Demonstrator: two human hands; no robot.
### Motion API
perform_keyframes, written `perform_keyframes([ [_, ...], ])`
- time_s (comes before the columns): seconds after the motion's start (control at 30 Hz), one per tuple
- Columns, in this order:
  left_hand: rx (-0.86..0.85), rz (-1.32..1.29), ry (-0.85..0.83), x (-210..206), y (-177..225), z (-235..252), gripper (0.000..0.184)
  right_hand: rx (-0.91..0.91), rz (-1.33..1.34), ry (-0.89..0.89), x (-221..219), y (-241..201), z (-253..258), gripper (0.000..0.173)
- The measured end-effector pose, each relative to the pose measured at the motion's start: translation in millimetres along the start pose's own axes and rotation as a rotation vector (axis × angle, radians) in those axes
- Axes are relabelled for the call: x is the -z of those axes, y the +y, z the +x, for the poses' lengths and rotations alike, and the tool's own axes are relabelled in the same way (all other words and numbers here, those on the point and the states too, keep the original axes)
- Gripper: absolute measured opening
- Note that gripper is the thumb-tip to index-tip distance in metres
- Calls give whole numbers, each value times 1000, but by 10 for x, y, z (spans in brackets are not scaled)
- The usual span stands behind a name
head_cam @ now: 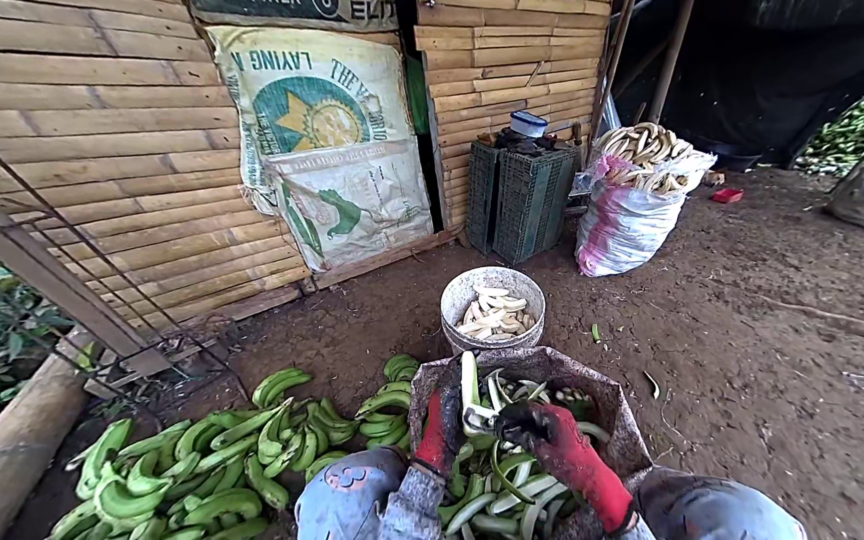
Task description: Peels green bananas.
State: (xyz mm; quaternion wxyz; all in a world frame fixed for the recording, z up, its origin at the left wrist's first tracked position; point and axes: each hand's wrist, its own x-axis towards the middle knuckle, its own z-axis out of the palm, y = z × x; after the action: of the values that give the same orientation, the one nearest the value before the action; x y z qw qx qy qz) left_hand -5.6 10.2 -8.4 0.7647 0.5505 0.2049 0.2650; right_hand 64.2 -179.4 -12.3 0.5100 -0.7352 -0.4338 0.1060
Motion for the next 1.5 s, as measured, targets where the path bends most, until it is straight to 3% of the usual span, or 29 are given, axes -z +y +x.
perform_keyframes([
  [0.07, 13, -40, -53, 5, 28, -23, 35, -36, -124, -46, -61, 2, -22, 30],
  [0.2, 12, 533, -153, -83, 226, -426, 38, -184, -475, 282, 25, 102, 184, 40],
  [0.23, 40, 565, -156, -66, 156, -423, 39, -257, -483, 322, 88, 102, 230, 42],
  [0.33, 96, 328, -29, 3, -97, -278, 40, -231, -392, 412, 170, 89, 226, 40],
  [0.47, -19, 170, 287, -123, 22, -148, 41, -103, -229, 263, -101, -93, -54, 34],
  [0.57, -116, 5, 355, -98, -32, 0, 40, -59, -244, 196, -409, -159, -162, 34],
  [0.7, -145, -180, 83, -77, -1, -67, 40, -77, -364, 270, -388, -120, -30, 34],
  [0.83, -201, 284, 117, -116, 88, -242, 41, 29, -468, 363, -349, -33, -24, 35],
  [0.9, -143, 422, 113, -156, 125, -344, 40, 19, -462, 374, -343, 41, 1, 35],
  [1.03, -32, 642, -240, -108, 163, -447, 39, -288, -399, 285, -83, 135, 181, 35],
  [1.13, 13, 369, -137, -42, 48, -323, 41, -308, -349, 333, 20, 162, 187, 34],
  [1.2, -27, 56, 0, -60, 37, -191, 37, -123, -292, 379, -84, 82, 68, 34],
  [1.27, -93, -225, 33, -37, 29, -116, 30, 61, -255, 390, -243, 19, -35, 34],
  [1.37, -7, -630, -133, 34, -35, -70, 52, 227, -333, 385, -379, 57, -61, 32],
  [1.5, 25, -723, -238, -13, -27, -157, 54, 236, -455, 365, -320, 51, 10, 35],
])
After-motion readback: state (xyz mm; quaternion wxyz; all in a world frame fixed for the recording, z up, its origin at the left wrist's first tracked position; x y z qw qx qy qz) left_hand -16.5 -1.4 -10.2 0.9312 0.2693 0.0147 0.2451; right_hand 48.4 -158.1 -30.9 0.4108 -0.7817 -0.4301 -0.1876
